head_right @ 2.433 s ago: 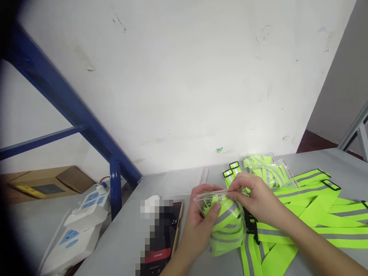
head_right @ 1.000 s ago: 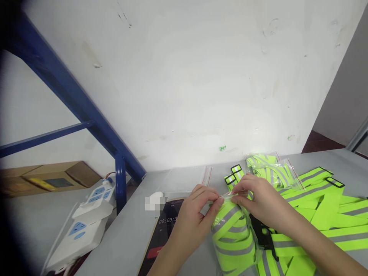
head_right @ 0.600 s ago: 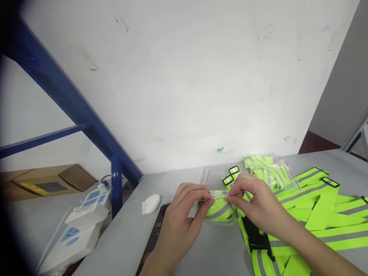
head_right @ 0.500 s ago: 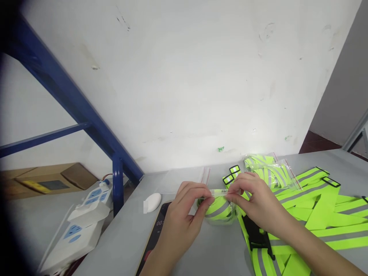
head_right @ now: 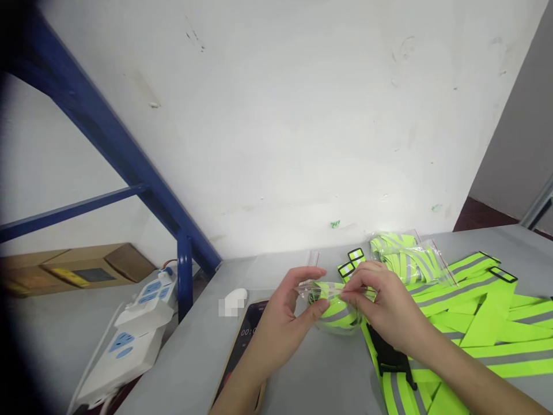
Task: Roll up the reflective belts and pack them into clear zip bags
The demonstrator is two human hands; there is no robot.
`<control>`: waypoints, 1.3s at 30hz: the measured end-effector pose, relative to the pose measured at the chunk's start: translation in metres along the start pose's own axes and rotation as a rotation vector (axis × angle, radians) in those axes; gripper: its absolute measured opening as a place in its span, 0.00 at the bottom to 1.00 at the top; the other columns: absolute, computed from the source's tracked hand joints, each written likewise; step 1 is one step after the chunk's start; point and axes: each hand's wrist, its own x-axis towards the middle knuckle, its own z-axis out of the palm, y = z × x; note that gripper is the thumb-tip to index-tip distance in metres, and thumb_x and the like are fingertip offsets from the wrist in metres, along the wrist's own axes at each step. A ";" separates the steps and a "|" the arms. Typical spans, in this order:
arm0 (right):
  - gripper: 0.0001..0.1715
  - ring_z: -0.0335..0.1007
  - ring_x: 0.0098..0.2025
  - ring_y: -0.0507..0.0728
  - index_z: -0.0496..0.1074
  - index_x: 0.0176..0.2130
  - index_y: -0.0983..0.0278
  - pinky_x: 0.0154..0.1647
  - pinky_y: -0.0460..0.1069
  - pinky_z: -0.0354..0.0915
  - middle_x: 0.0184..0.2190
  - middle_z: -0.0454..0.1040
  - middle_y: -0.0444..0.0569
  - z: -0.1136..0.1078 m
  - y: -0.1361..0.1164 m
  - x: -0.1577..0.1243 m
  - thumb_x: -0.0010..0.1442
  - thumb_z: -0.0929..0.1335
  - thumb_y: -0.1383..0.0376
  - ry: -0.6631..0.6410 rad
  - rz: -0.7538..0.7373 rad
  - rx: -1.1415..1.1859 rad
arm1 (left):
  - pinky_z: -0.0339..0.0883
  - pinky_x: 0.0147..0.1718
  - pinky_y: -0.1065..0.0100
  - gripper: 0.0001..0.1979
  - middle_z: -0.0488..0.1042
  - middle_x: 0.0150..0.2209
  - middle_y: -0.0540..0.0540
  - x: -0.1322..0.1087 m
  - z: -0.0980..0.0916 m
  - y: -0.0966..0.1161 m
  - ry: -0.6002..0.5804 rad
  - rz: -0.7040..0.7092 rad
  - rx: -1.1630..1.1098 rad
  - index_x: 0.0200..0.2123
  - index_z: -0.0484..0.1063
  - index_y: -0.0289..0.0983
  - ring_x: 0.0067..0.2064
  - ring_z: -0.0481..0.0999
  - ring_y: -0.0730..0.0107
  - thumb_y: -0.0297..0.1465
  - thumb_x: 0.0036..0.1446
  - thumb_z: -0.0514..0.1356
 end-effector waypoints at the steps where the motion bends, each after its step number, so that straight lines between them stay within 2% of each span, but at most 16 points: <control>1: 0.29 0.58 0.37 0.33 0.71 0.31 0.64 0.41 0.34 0.53 0.33 0.68 0.41 -0.001 0.000 0.001 0.51 0.61 0.42 -0.002 0.004 0.005 | 0.63 0.52 0.69 0.17 0.68 0.52 0.51 0.002 0.000 -0.001 -0.043 -0.035 -0.085 0.49 0.66 0.43 0.52 0.67 0.73 0.41 0.58 0.62; 3: 0.30 0.59 0.36 0.33 0.72 0.32 0.62 0.40 0.34 0.54 0.33 0.68 0.41 -0.002 0.001 0.003 0.49 0.62 0.40 -0.001 0.018 0.016 | 0.65 0.49 0.69 0.16 0.69 0.51 0.47 0.006 0.002 -0.002 -0.085 -0.073 -0.262 0.44 0.68 0.38 0.51 0.70 0.71 0.40 0.58 0.62; 5: 0.30 0.60 0.36 0.33 0.74 0.35 0.57 0.40 0.33 0.55 0.34 0.69 0.40 -0.003 0.002 0.005 0.46 0.63 0.38 0.017 0.027 0.023 | 0.65 0.47 0.69 0.17 0.70 0.51 0.45 0.009 0.005 -0.004 -0.068 -0.078 -0.374 0.43 0.68 0.35 0.50 0.71 0.70 0.40 0.57 0.63; 8: 0.31 0.61 0.39 0.34 0.75 0.37 0.53 0.42 0.33 0.57 0.37 0.69 0.40 -0.003 0.002 0.007 0.42 0.65 0.37 0.011 0.028 0.031 | 0.65 0.47 0.68 0.17 0.72 0.49 0.43 0.010 0.012 -0.006 -0.011 -0.064 -0.385 0.41 0.69 0.34 0.48 0.72 0.69 0.40 0.56 0.64; 11: 0.30 0.61 0.39 0.34 0.75 0.34 0.56 0.42 0.34 0.56 0.37 0.69 0.40 -0.001 -0.001 0.007 0.44 0.65 0.37 -0.017 0.020 0.051 | 0.65 0.46 0.68 0.16 0.73 0.46 0.43 0.009 0.018 -0.008 0.004 -0.032 -0.344 0.40 0.71 0.34 0.47 0.72 0.69 0.40 0.56 0.64; 15: 0.29 0.58 0.38 0.34 0.74 0.31 0.60 0.43 0.36 0.53 0.34 0.68 0.42 0.005 -0.002 0.004 0.50 0.62 0.40 0.020 0.016 0.059 | 0.65 0.46 0.71 0.15 0.74 0.43 0.45 0.010 0.023 -0.009 0.035 0.002 -0.329 0.38 0.72 0.34 0.46 0.72 0.72 0.40 0.56 0.63; 21: 0.28 0.60 0.39 0.34 0.74 0.30 0.60 0.46 0.36 0.53 0.34 0.69 0.40 0.008 -0.001 0.005 0.49 0.63 0.41 0.060 0.011 0.094 | 0.64 0.47 0.72 0.14 0.74 0.44 0.45 0.011 0.025 -0.009 0.061 0.005 -0.368 0.38 0.73 0.34 0.46 0.72 0.73 0.40 0.56 0.63; 25: 0.26 0.60 0.38 0.34 0.75 0.31 0.59 0.44 0.36 0.54 0.34 0.70 0.40 0.006 -0.003 0.008 0.47 0.66 0.42 0.053 0.039 0.106 | 0.63 0.48 0.72 0.14 0.72 0.47 0.46 0.009 0.028 -0.014 0.065 0.009 -0.502 0.41 0.70 0.36 0.49 0.71 0.74 0.40 0.58 0.62; 28: 0.24 0.61 0.38 0.34 0.76 0.31 0.59 0.43 0.35 0.55 0.34 0.70 0.40 0.005 -0.003 0.009 0.45 0.68 0.44 0.066 0.070 0.127 | 0.64 0.45 0.72 0.15 0.71 0.48 0.46 0.010 0.032 -0.020 0.108 -0.045 -0.641 0.40 0.71 0.36 0.47 0.71 0.73 0.42 0.58 0.62; 33: 0.25 0.61 0.38 0.34 0.76 0.30 0.61 0.42 0.33 0.55 0.34 0.70 0.40 0.006 -0.003 0.010 0.43 0.69 0.44 0.079 0.089 0.138 | 0.64 0.39 0.75 0.16 0.72 0.37 0.46 0.013 0.038 -0.025 0.204 -0.083 -0.702 0.36 0.74 0.34 0.38 0.70 0.77 0.42 0.55 0.65; 35: 0.25 0.61 0.37 0.33 0.76 0.30 0.61 0.40 0.33 0.55 0.34 0.70 0.41 0.006 -0.004 0.010 0.44 0.69 0.44 0.085 0.088 0.138 | 0.64 0.40 0.74 0.15 0.73 0.36 0.46 0.013 0.039 -0.025 0.230 -0.079 -0.707 0.35 0.75 0.34 0.38 0.71 0.76 0.41 0.53 0.66; 37: 0.25 0.60 0.36 0.33 0.76 0.31 0.61 0.38 0.32 0.55 0.33 0.70 0.41 0.006 -0.004 0.011 0.45 0.68 0.44 0.088 0.071 0.129 | 0.65 0.42 0.73 0.16 0.74 0.38 0.44 0.013 0.039 -0.026 0.239 -0.089 -0.688 0.37 0.76 0.34 0.41 0.72 0.73 0.41 0.53 0.66; 39: 0.27 0.61 0.35 0.32 0.76 0.31 0.61 0.36 0.31 0.55 0.33 0.70 0.42 0.005 -0.003 0.012 0.46 0.66 0.42 0.093 0.045 0.112 | 0.66 0.44 0.71 0.17 0.74 0.45 0.43 0.013 0.038 -0.025 0.230 -0.093 -0.712 0.42 0.76 0.36 0.45 0.73 0.71 0.42 0.53 0.66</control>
